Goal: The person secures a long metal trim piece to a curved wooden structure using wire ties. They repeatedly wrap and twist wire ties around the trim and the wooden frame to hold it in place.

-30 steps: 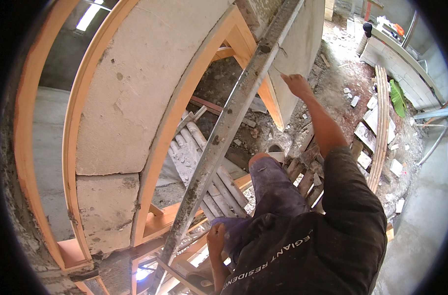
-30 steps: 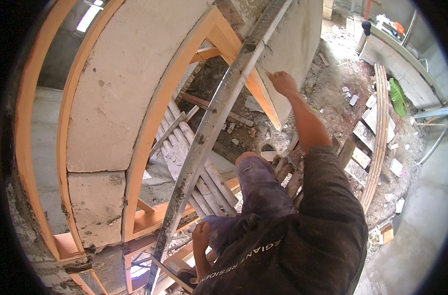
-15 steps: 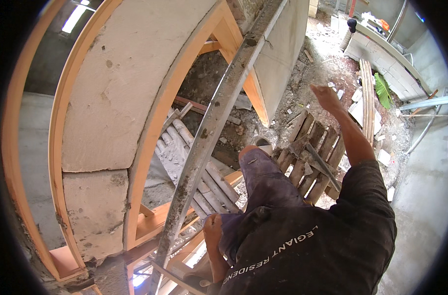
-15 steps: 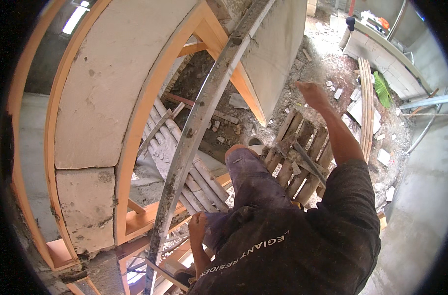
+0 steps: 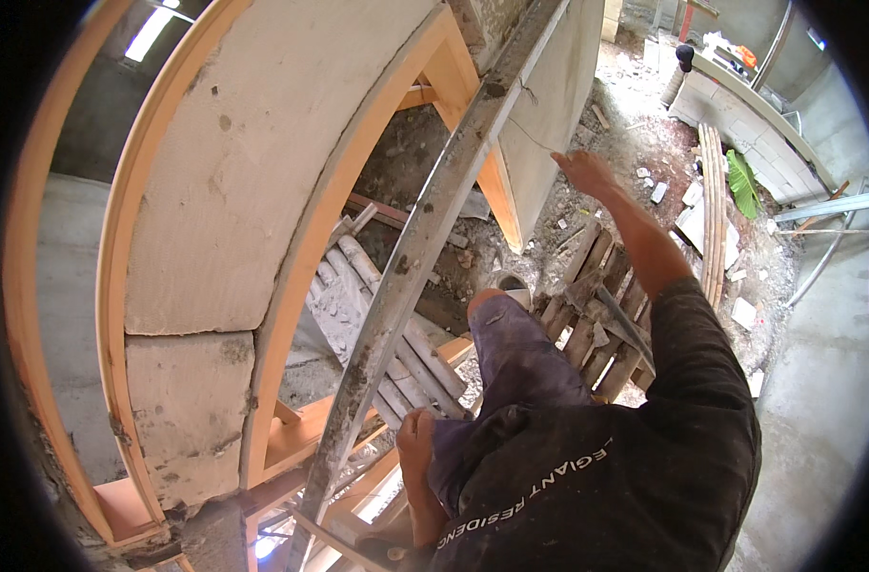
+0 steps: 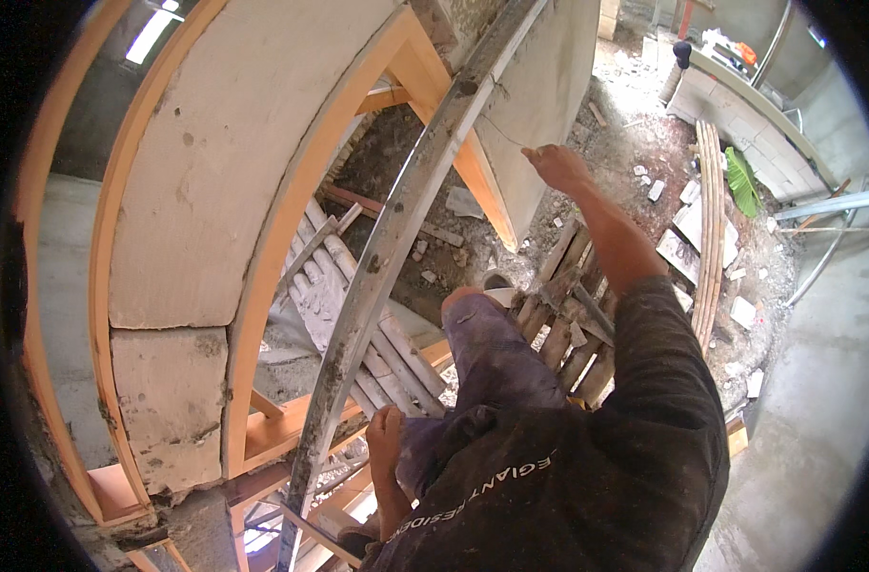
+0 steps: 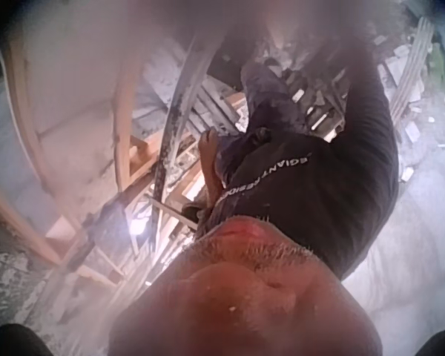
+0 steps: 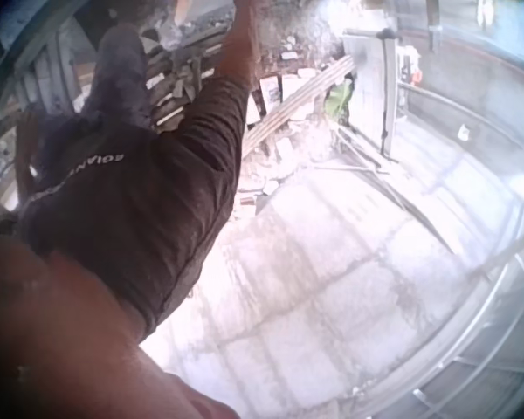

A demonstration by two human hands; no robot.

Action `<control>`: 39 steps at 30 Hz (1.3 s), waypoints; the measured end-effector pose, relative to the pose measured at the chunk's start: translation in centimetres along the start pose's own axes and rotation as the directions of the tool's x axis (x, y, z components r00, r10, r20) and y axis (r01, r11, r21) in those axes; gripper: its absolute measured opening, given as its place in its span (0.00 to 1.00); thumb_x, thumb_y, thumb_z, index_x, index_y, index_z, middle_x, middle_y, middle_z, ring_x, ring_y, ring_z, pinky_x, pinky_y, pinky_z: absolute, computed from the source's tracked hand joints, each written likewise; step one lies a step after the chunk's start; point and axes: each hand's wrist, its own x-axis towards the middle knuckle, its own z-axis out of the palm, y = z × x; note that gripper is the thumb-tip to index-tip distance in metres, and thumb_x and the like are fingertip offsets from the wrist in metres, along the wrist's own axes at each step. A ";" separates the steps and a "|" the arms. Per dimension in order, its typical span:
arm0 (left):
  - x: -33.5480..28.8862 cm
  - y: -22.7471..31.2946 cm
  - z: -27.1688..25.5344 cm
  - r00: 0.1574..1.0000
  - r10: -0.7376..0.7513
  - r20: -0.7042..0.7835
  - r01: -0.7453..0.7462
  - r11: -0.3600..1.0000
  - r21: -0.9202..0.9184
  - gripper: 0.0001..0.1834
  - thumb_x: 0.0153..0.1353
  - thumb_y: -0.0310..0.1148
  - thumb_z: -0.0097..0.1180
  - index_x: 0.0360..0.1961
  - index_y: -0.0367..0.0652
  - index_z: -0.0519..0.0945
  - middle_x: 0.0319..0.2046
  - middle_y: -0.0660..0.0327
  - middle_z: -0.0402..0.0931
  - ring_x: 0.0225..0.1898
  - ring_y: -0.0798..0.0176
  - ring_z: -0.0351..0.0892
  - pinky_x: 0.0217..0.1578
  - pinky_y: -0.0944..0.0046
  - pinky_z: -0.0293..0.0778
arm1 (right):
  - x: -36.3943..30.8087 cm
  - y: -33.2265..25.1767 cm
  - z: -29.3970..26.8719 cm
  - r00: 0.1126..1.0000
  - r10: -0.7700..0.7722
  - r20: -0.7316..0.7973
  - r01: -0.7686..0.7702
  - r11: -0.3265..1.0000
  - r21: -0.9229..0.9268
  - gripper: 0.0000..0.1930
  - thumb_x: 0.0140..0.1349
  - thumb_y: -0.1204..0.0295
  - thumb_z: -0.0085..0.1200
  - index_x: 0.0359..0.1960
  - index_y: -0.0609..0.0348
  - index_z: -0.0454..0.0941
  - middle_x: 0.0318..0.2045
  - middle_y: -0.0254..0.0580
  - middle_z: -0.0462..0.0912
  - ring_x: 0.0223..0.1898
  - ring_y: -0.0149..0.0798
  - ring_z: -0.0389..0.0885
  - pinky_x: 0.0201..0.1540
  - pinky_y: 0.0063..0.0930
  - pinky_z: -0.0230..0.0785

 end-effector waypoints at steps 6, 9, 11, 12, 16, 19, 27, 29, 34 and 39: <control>3.2 6.0 -0.2 0.980 0.188 -0.064 -0.183 0.979 0.085 0.15 0.60 0.35 0.48 0.39 0.32 0.75 0.28 0.53 0.77 0.29 0.61 0.76 0.33 0.63 0.71 | 3.4 -3.3 1.4 0.988 0.031 -0.154 -0.010 0.990 0.138 0.31 0.60 0.44 0.33 0.35 0.61 0.78 0.36 0.57 0.78 0.42 0.55 0.75 0.45 0.46 0.65; 8.6 9.6 -0.7 0.807 0.570 -0.156 -0.485 0.790 0.376 0.14 0.61 0.35 0.45 0.38 0.32 0.75 0.28 0.48 0.76 0.31 0.50 0.77 0.35 0.60 0.71 | 5.1 -3.7 1.9 0.993 0.046 -0.106 -0.029 0.987 0.161 0.30 0.60 0.45 0.34 0.36 0.59 0.78 0.37 0.56 0.78 0.42 0.54 0.75 0.45 0.45 0.66; 13.7 12.4 -0.1 0.837 0.529 -0.140 -0.458 0.817 0.351 0.16 0.61 0.35 0.45 0.42 0.32 0.74 0.37 0.45 0.75 0.41 0.48 0.75 0.43 0.59 0.69 | 5.9 -3.6 1.7 0.999 0.041 -0.035 -0.034 0.984 0.173 0.28 0.61 0.47 0.35 0.36 0.59 0.78 0.37 0.56 0.78 0.44 0.53 0.75 0.47 0.43 0.65; 16.9 14.0 0.5 0.819 0.563 -0.108 -0.511 0.803 0.308 0.18 0.61 0.37 0.44 0.44 0.32 0.73 0.40 0.45 0.74 0.44 0.49 0.74 0.45 0.59 0.68 | 6.2 -3.5 1.5 0.999 0.036 -0.011 -0.033 0.986 0.162 0.28 0.61 0.47 0.35 0.34 0.59 0.78 0.36 0.56 0.78 0.43 0.54 0.75 0.47 0.43 0.65; 29.8 20.6 4.6 0.809 0.569 -0.147 -0.546 0.821 0.168 0.20 0.61 0.37 0.44 0.47 0.32 0.71 0.40 0.48 0.74 0.40 0.56 0.74 0.43 0.63 0.68 | 6.8 -2.9 0.5 0.998 -0.034 -0.044 0.041 0.987 0.158 0.27 0.61 0.48 0.37 0.30 0.61 0.78 0.33 0.57 0.79 0.38 0.55 0.76 0.43 0.44 0.67; 37.1 24.3 7.1 0.753 0.632 -0.184 -0.608 0.775 0.170 0.20 0.60 0.36 0.44 0.48 0.32 0.69 0.39 0.49 0.74 0.40 0.58 0.73 0.41 0.65 0.69 | 7.2 -1.9 0.4 0.997 -0.066 -0.039 0.072 0.981 0.178 0.27 0.61 0.49 0.37 0.28 0.62 0.78 0.31 0.57 0.79 0.36 0.56 0.77 0.41 0.45 0.68; 49.1 26.7 9.0 0.862 0.459 -0.217 -0.494 0.856 -0.152 0.20 0.58 0.38 0.48 0.47 0.34 0.71 0.39 0.51 0.74 0.41 0.61 0.73 0.41 0.62 0.69 | 9.1 0.1 1.0 0.998 -0.066 0.021 0.061 0.980 0.189 0.28 0.60 0.47 0.38 0.29 0.61 0.79 0.27 0.57 0.79 0.34 0.56 0.78 0.38 0.44 0.69; 51.0 27.0 8.5 0.893 0.364 -0.265 -0.407 0.905 -0.127 0.20 0.58 0.39 0.47 0.48 0.36 0.71 0.40 0.51 0.74 0.42 0.61 0.73 0.42 0.61 0.69 | 9.5 0.3 0.9 0.994 -0.100 0.033 0.091 0.974 0.208 0.28 0.60 0.47 0.38 0.27 0.61 0.78 0.26 0.57 0.79 0.33 0.56 0.78 0.37 0.45 0.69; 53.3 27.9 7.6 0.938 0.171 -0.300 -0.226 0.961 -0.158 0.21 0.59 0.42 0.46 0.48 0.40 0.71 0.41 0.52 0.74 0.43 0.61 0.73 0.42 0.58 0.69 | 10.5 0.7 1.4 0.994 -0.102 0.043 0.090 0.971 0.223 0.28 0.60 0.47 0.39 0.25 0.62 0.77 0.24 0.56 0.78 0.31 0.56 0.77 0.35 0.45 0.69; 55.1 27.6 6.9 0.970 -0.065 -0.232 -0.018 0.942 -0.336 0.21 0.60 0.45 0.45 0.49 0.43 0.71 0.42 0.52 0.74 0.45 0.61 0.72 0.42 0.55 0.69 | 11.5 0.5 2.6 0.983 -0.181 0.012 0.174 0.957 0.233 0.28 0.61 0.48 0.38 0.24 0.62 0.77 0.22 0.55 0.78 0.30 0.56 0.77 0.34 0.45 0.69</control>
